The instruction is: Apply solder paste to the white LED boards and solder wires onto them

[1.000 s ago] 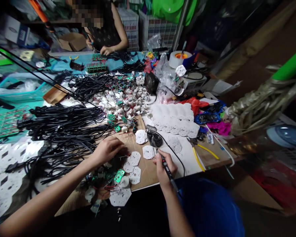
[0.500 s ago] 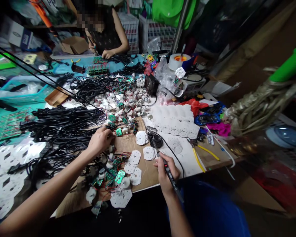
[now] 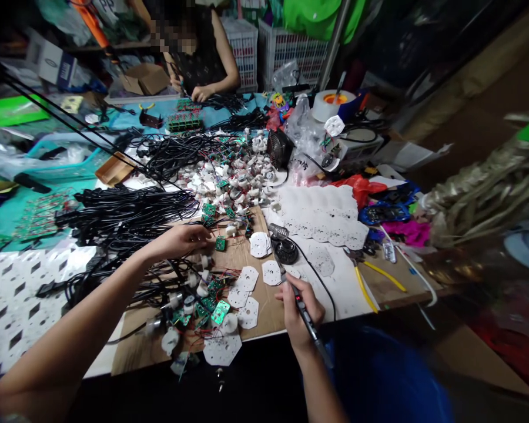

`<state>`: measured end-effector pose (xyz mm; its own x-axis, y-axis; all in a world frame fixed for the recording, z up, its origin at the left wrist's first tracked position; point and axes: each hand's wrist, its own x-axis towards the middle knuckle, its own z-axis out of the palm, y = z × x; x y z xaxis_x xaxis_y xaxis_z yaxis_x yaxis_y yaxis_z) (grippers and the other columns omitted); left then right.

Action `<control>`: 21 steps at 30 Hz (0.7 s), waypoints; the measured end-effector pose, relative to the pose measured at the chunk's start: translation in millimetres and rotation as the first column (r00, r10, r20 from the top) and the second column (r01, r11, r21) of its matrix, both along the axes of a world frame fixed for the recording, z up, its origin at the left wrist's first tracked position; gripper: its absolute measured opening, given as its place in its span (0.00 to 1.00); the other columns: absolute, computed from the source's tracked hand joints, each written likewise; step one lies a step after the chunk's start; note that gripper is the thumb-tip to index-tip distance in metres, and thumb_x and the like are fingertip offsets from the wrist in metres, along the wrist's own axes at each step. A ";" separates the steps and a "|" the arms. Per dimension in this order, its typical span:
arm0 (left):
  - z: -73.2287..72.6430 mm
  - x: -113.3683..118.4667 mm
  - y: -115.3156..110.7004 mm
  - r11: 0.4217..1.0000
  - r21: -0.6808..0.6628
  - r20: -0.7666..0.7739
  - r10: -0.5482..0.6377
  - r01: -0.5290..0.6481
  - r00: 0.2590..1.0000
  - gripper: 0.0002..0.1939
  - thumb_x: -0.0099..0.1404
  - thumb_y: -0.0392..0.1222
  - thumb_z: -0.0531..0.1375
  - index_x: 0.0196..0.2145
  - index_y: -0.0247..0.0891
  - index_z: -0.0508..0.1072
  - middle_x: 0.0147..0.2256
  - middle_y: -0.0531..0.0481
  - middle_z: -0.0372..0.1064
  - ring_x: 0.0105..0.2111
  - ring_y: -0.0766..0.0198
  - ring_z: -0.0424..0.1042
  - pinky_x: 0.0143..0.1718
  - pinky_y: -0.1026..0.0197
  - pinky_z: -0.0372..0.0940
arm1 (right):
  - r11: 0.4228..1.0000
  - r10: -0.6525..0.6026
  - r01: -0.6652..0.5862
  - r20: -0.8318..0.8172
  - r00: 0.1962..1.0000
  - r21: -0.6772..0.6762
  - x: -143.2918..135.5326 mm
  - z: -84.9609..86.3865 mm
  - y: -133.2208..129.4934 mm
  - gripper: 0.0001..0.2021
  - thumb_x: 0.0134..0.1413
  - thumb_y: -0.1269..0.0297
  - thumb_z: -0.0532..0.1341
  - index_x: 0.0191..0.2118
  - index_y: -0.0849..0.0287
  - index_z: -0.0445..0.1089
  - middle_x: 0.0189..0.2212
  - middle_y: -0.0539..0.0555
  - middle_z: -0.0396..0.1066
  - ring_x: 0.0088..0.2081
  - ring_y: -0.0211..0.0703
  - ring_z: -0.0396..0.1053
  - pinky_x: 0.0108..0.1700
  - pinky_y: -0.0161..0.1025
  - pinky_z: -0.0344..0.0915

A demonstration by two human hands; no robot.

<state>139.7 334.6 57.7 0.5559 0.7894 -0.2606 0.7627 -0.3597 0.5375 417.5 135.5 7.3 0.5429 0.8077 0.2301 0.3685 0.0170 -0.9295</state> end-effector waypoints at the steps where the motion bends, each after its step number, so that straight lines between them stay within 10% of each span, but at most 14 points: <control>1: 0.6 0.3 1.0 0.999 0.027 -0.042 -0.041 0.042 0.998 0.11 0.60 0.46 0.60 0.38 0.41 0.79 0.34 0.50 0.77 0.33 0.60 0.74 0.35 0.63 0.63 | 1.000 0.003 -0.003 0.002 1.000 -0.001 -0.2 0.2 0.0 0.13 0.63 0.56 0.61 0.45 0.60 0.75 0.27 0.53 0.78 0.23 0.41 0.77 0.28 0.35 0.75; 5: -4.5 4.2 -3.3 0.979 0.170 -0.256 -0.069 0.116 0.964 0.07 0.58 0.38 0.60 0.32 0.41 0.78 0.36 0.47 0.75 0.34 0.59 0.74 0.32 0.63 0.61 | 1.000 0.003 -0.004 0.004 1.000 0.003 -0.5 0.9 0.5 0.14 0.64 0.56 0.60 0.44 0.60 0.75 0.26 0.53 0.78 0.23 0.41 0.77 0.28 0.36 0.75; 11: -19.2 13.4 -20.9 0.899 0.401 -0.370 0.335 -0.176 0.866 0.14 0.71 0.42 0.49 0.45 0.41 0.72 0.40 0.42 0.76 0.35 0.53 0.76 0.32 0.59 0.61 | 1.000 0.020 -0.020 0.009 1.000 -0.004 0.0 0.1 2.0 0.14 0.64 0.55 0.60 0.45 0.60 0.75 0.26 0.53 0.78 0.23 0.42 0.77 0.28 0.36 0.75; 21: -21.7 21.0 -28.6 0.895 0.133 0.016 0.427 -0.425 0.904 0.17 0.54 0.40 0.65 0.42 0.41 0.71 0.37 0.51 0.78 0.36 0.57 0.76 0.39 0.60 0.66 | 0.999 0.035 -0.035 0.003 0.999 -0.006 -1.3 -5.1 1.4 0.13 0.64 0.56 0.60 0.44 0.60 0.74 0.26 0.53 0.78 0.23 0.41 0.77 0.28 0.36 0.74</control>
<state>160.8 306.0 36.1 0.1560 0.9772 -0.1443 0.8653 -0.0648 0.4970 416.1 136.9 2.2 0.5132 0.8277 0.2269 0.3703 0.0249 -0.9286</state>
